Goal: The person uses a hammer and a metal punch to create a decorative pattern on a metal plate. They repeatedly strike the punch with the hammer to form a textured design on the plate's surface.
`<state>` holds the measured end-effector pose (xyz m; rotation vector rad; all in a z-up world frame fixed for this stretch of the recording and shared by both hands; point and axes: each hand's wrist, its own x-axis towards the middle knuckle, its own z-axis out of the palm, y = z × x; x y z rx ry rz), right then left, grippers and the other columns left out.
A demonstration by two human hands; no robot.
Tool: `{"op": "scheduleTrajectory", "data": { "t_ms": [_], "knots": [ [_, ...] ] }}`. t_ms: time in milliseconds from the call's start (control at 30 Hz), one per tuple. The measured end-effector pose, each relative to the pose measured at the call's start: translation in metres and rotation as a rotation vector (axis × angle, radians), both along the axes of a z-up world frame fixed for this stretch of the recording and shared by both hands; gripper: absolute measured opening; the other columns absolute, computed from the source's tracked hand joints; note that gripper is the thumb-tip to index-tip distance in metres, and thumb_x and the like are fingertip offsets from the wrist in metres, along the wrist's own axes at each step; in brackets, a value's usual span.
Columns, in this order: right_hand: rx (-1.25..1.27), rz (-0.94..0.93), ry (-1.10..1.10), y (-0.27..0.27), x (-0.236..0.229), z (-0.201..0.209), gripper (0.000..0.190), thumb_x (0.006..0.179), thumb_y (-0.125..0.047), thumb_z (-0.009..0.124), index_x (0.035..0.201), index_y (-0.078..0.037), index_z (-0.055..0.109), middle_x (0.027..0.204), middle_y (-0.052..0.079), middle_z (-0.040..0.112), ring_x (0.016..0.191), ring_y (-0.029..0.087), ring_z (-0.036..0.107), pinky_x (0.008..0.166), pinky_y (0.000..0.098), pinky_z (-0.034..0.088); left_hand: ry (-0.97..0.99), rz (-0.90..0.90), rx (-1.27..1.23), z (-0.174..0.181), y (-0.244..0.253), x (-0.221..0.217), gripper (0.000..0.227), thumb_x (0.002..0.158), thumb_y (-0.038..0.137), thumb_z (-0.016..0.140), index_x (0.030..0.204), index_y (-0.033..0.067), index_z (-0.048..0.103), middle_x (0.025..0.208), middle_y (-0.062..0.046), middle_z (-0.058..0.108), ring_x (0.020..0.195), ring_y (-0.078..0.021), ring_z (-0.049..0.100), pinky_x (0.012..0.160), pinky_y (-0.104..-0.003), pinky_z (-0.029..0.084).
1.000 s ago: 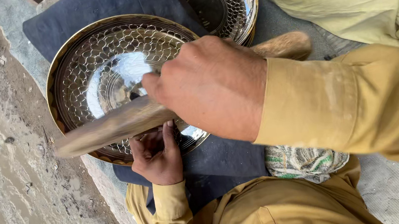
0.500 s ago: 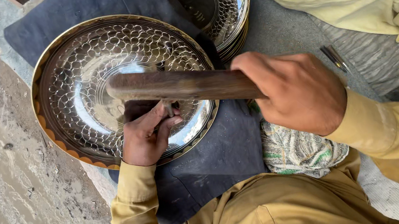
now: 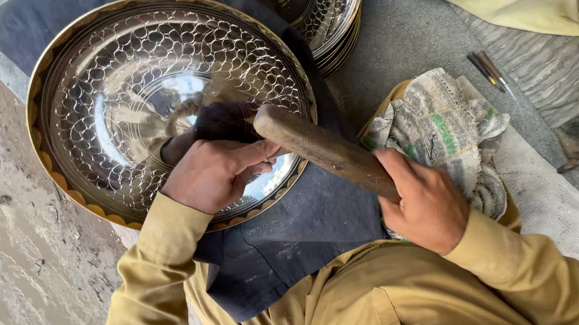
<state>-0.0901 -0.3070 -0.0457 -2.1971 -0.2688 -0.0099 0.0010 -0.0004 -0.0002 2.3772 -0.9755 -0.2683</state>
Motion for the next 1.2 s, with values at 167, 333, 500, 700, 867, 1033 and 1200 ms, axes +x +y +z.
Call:
{"op": "scheduleTrajectory", "data": {
  "t_ms": [167,333,500,700,867,1033,1200],
  "knots": [
    [-0.058,0.038,-0.03,0.001,0.006,0.0,0.042,0.081,-0.004,0.069,0.12,-0.002,0.055,0.085,0.023,0.069,0.072,0.044,0.071,0.06,0.0504,0.054,-0.081,-0.047,-0.069,0.0,-0.001,-0.005,0.037,0.09,0.006,0.072,0.126,0.0128,0.071,0.112,-0.009,0.079,0.089,-0.0245,0.078,0.078,-0.035,0.062],
    [-0.326,0.324,0.111,-0.012,0.064,0.047,0.042,0.08,0.0,0.065,0.119,-0.004,0.053,0.077,0.018,0.069,0.057,0.037,0.071,0.052,0.0455,0.058,-0.099,0.365,-0.132,-0.012,-0.001,-0.028,0.033,0.091,0.012,0.081,0.123,0.0077,0.071,0.101,-0.013,0.077,0.078,-0.0247,0.076,0.071,-0.035,0.059],
    [-0.38,0.442,-0.136,0.001,0.106,0.1,0.04,0.073,0.002,0.068,0.11,-0.004,0.055,0.08,0.017,0.07,0.066,0.043,0.07,0.056,0.052,0.054,-0.097,0.562,-0.341,-0.026,-0.008,-0.056,0.032,0.095,-0.001,0.073,0.127,0.0011,0.065,0.107,-0.013,0.077,0.095,-0.0213,0.079,0.083,-0.03,0.062],
    [-0.272,0.403,-0.348,0.008,0.115,0.12,0.042,0.078,-0.001,0.071,0.117,-0.004,0.056,0.087,0.016,0.07,0.075,0.043,0.069,0.061,0.051,0.053,-0.155,0.627,-0.512,-0.042,-0.013,-0.062,0.046,0.094,-0.008,0.074,0.135,-0.0041,0.053,0.119,-0.016,0.074,0.106,-0.0198,0.076,0.093,-0.031,0.063],
    [-0.366,0.388,-0.292,0.005,0.115,0.122,0.045,0.076,-0.002,0.072,0.119,-0.005,0.058,0.083,0.014,0.071,0.067,0.036,0.07,0.056,0.046,0.055,-0.105,0.643,-0.507,-0.048,-0.01,-0.063,0.041,0.097,-0.008,0.072,0.134,-0.0003,0.055,0.118,-0.014,0.076,0.108,-0.0201,0.078,0.096,-0.031,0.063],
    [-0.763,0.565,-0.176,-0.002,0.118,0.13,0.045,0.072,-0.003,0.074,0.113,-0.007,0.057,0.081,0.013,0.07,0.063,0.034,0.072,0.049,0.0453,0.058,-0.118,0.65,-0.43,-0.038,-0.014,-0.064,0.041,0.094,-0.004,0.078,0.13,0.0011,0.06,0.111,-0.011,0.078,0.101,-0.017,0.079,0.09,-0.029,0.065],
    [-0.543,0.515,-0.108,-0.016,0.105,0.11,0.045,0.069,0.003,0.07,0.11,-0.003,0.054,0.081,0.014,0.07,0.062,0.036,0.073,0.054,0.045,0.059,-0.062,0.506,-0.328,-0.026,-0.012,-0.049,0.036,0.092,0.002,0.078,0.126,0.0037,0.067,0.107,-0.01,0.079,0.1,-0.0188,0.079,0.085,-0.03,0.064]
  ]
}}
